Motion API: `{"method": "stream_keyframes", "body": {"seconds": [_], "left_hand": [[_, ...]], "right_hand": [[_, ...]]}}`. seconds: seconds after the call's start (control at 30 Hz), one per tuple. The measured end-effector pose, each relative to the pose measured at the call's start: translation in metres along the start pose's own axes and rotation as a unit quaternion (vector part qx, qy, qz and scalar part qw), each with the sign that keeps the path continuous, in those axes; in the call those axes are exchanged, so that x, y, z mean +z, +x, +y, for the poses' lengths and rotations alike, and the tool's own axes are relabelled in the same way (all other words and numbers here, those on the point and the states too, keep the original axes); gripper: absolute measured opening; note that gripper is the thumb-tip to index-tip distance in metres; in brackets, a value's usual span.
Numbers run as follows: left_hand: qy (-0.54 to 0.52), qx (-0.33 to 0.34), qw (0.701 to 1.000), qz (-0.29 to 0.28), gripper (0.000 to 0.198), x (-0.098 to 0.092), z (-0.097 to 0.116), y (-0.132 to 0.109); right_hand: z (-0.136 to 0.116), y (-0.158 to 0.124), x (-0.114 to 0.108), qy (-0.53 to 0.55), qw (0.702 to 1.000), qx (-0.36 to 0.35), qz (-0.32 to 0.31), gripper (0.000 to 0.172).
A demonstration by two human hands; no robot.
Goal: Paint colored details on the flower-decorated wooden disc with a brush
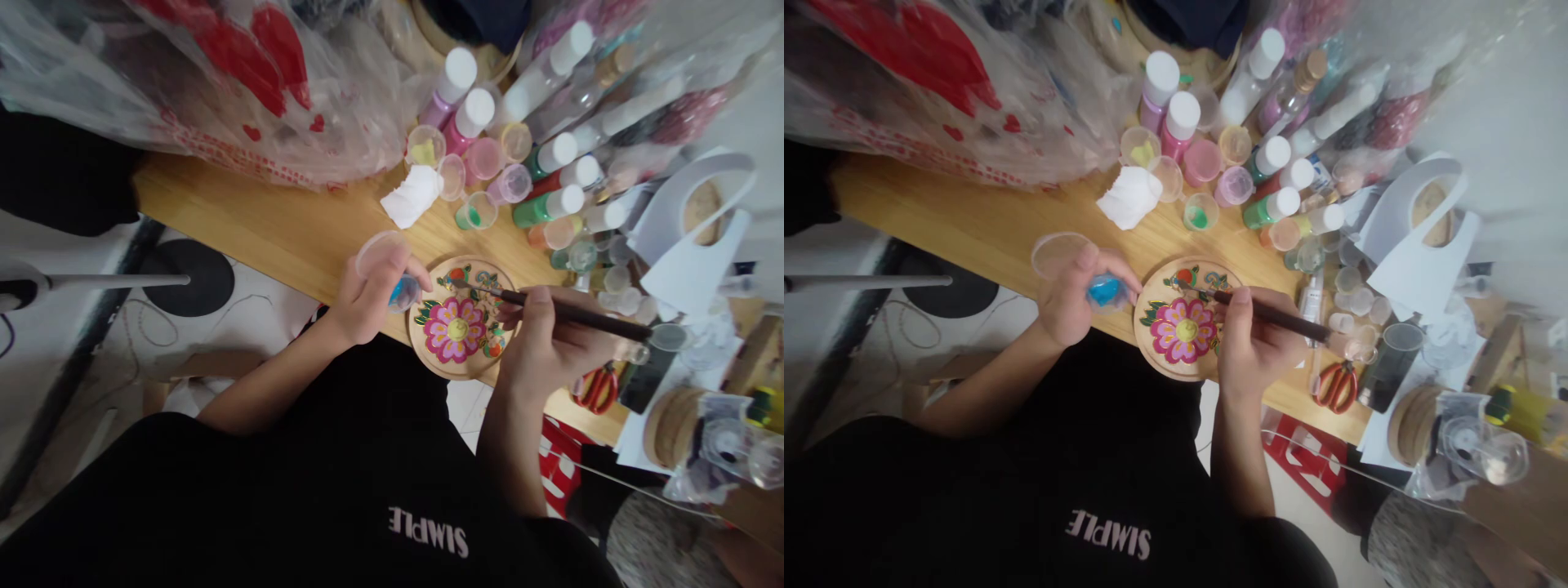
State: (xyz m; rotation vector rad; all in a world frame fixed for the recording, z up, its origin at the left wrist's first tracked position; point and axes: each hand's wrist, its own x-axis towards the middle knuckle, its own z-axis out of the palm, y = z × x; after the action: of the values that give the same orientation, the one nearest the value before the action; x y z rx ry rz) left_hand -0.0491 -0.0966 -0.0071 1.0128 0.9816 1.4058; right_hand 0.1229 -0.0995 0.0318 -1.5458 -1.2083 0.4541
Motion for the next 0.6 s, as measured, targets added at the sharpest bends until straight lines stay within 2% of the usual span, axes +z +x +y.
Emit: {"method": "stream_keyframes", "body": {"seconds": [0.2,0.6], "left_hand": [[0.023,-0.032,0.999,0.004,0.069,0.0006,0.0025,-0.0004],[0.013,-0.027,1.000,-0.003,0.071,0.0008,0.0031,0.0006]], "right_hand": [[-0.0029,0.0004,0.0026,-0.019,1.000,0.008,-0.006,0.015],[-0.0050,0.0001,0.0006,-0.010,1.000,0.004,0.017,0.015]]}}
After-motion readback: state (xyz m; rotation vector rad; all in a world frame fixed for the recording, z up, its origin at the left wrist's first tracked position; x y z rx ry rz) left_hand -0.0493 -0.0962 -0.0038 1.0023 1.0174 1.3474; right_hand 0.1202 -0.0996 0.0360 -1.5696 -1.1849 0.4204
